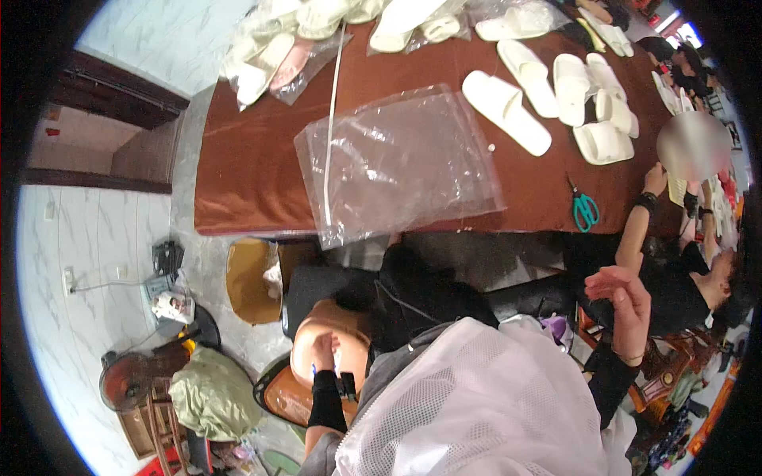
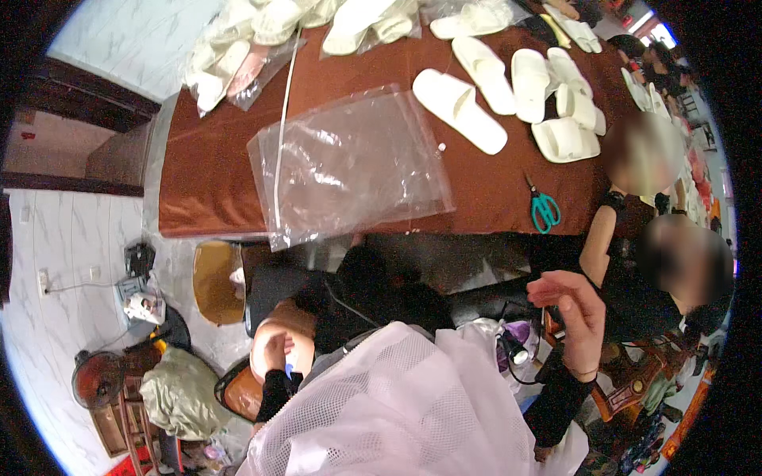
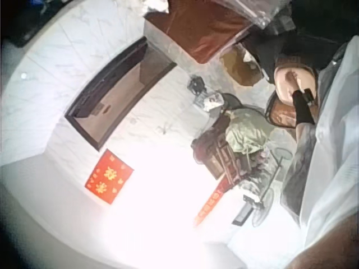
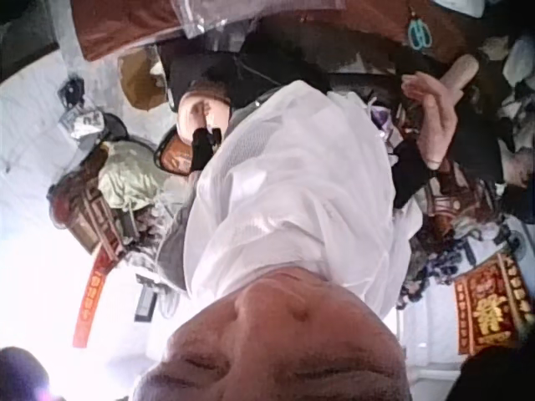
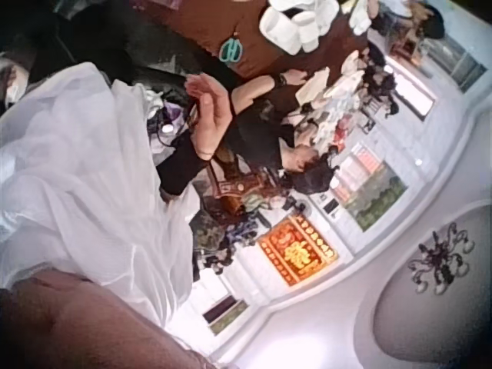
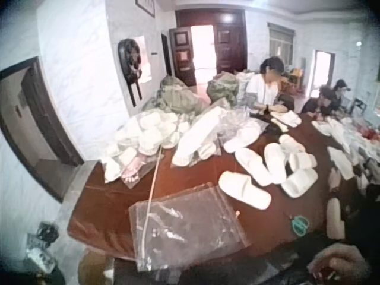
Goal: Packaging white slippers into clear plastic bags in a manufacturing finishing area.
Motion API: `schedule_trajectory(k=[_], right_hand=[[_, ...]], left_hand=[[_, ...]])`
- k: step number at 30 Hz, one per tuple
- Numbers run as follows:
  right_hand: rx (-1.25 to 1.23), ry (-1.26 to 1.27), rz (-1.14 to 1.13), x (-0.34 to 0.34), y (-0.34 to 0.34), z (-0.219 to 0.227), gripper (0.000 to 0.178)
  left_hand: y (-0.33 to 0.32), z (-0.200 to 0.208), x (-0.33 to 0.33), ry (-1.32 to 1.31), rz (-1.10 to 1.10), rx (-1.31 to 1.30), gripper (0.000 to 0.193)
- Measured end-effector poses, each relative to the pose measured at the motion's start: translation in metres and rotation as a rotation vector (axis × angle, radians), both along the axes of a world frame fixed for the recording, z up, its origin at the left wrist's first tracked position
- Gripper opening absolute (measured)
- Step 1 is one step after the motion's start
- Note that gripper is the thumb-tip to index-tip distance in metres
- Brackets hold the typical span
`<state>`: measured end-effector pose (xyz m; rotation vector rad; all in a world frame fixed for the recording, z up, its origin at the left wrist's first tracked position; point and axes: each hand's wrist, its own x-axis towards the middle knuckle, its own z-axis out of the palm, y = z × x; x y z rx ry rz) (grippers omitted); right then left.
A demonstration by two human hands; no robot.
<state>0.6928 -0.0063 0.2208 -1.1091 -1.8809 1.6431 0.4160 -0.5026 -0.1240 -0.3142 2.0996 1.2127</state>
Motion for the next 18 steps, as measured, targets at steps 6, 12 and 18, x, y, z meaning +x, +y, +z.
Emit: schedule_trajectory(k=[6,12,18], right_hand=[[0.000,0.084,-0.070,0.017,0.013,0.012,0.042],[0.033,0.008,-0.347,0.045,0.010,-0.003,0.030],[-0.010,0.000,-0.389,0.017,0.000,-0.010,0.028]], left_hand=[[0.012,-0.017,-0.082,0.294,0.044,0.043,0.023],[0.236,0.085,-0.190,0.979,-0.280,0.024,0.037],[0.304,0.064,-0.214,0.924,-0.518,-0.275,0.067]])
